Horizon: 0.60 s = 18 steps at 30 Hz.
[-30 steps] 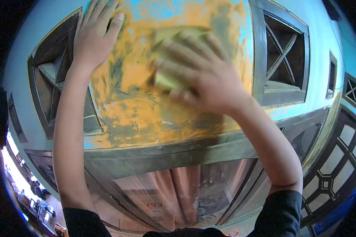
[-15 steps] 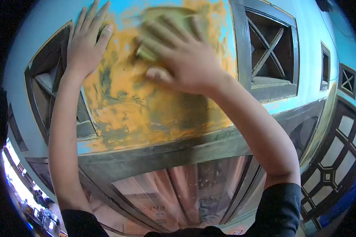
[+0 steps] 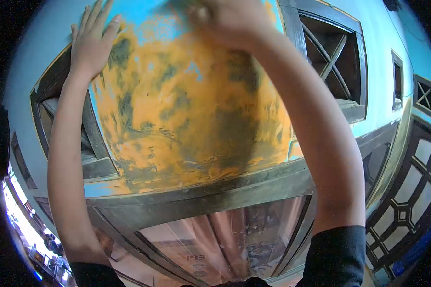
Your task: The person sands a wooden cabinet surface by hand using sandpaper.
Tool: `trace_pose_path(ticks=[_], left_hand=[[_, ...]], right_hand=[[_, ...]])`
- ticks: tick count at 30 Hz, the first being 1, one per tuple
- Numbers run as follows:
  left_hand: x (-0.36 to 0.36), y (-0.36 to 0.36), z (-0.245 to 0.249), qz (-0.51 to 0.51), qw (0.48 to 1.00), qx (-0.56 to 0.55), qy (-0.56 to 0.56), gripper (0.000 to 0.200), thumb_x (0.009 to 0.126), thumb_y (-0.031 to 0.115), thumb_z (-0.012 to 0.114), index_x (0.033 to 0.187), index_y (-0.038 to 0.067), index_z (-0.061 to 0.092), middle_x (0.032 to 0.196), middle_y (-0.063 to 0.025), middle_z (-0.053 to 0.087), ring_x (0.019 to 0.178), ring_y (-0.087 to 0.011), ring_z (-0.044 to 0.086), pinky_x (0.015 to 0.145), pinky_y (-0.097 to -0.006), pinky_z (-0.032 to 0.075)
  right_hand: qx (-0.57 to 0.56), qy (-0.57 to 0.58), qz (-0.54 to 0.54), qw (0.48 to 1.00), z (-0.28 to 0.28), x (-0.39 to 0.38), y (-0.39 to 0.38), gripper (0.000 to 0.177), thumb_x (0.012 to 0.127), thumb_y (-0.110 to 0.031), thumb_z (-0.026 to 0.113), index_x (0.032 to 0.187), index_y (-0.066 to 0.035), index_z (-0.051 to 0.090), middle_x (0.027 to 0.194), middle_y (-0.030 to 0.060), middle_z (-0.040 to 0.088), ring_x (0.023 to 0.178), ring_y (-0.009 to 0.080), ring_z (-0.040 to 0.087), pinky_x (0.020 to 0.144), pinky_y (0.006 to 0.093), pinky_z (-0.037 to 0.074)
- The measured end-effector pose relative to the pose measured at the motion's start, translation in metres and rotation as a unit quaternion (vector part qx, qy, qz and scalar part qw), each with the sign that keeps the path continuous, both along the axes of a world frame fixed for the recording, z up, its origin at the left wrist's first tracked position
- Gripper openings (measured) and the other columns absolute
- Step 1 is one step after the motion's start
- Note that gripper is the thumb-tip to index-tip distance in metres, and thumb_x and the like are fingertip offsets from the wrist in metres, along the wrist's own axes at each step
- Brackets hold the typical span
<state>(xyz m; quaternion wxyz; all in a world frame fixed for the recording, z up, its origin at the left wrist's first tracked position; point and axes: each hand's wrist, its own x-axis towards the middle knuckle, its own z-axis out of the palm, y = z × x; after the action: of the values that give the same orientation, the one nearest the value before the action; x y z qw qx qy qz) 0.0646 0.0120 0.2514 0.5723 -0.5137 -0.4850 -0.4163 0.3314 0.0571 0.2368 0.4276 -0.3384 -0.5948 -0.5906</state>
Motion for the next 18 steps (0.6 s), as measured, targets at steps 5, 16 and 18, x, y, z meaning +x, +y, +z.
trace_pose_path(ticks=[5, 16, 18], left_hand=[[0.005, -0.009, -0.007, -0.048, 0.999, 0.008, 0.012, 0.061, 0.108, 0.036, 0.040, 0.161, 0.008, 0.031, 0.171, -0.0150, 0.022, 0.159, -0.0318, 0.014, 0.131, -0.0482, 0.007], [-0.017, 0.012, -0.016, -0.237, 0.905, 0.144, 0.324, 0.045, 0.103, 0.031, 0.051, 0.144, 0.013, 0.057, 0.150, -0.0102, 0.055, 0.145, -0.0339, 0.045, 0.124, -0.0522, 0.029], [0.010, -0.004, -0.027, -0.294, 0.871, 0.081, 0.385, 0.047, 0.101, 0.031, 0.052, 0.144, 0.011, 0.057, 0.151, -0.0118, 0.054, 0.147, -0.0334, 0.043, 0.124, -0.0547, 0.026]], right_hand=[[-0.059, 0.054, 0.221, 0.972, -0.003, 0.002, -0.016, 0.036, 0.102, -0.024, 0.055, 0.136, -0.013, 0.065, 0.135, 0.0145, 0.067, 0.137, 0.0373, 0.053, 0.106, 0.0451, 0.050], [0.101, -0.051, 0.180, 0.977, -0.015, 0.015, -0.018, 0.025, 0.086, -0.017, 0.071, 0.111, -0.017, 0.074, 0.112, 0.0038, 0.072, 0.115, 0.0257, 0.062, 0.106, 0.0459, 0.040], [0.132, -0.085, 0.202, 0.967, -0.011, 0.017, -0.015, 0.026, 0.086, -0.017, 0.071, 0.112, -0.016, 0.074, 0.118, 0.0051, 0.073, 0.120, 0.0269, 0.063, 0.107, 0.0467, 0.042]])
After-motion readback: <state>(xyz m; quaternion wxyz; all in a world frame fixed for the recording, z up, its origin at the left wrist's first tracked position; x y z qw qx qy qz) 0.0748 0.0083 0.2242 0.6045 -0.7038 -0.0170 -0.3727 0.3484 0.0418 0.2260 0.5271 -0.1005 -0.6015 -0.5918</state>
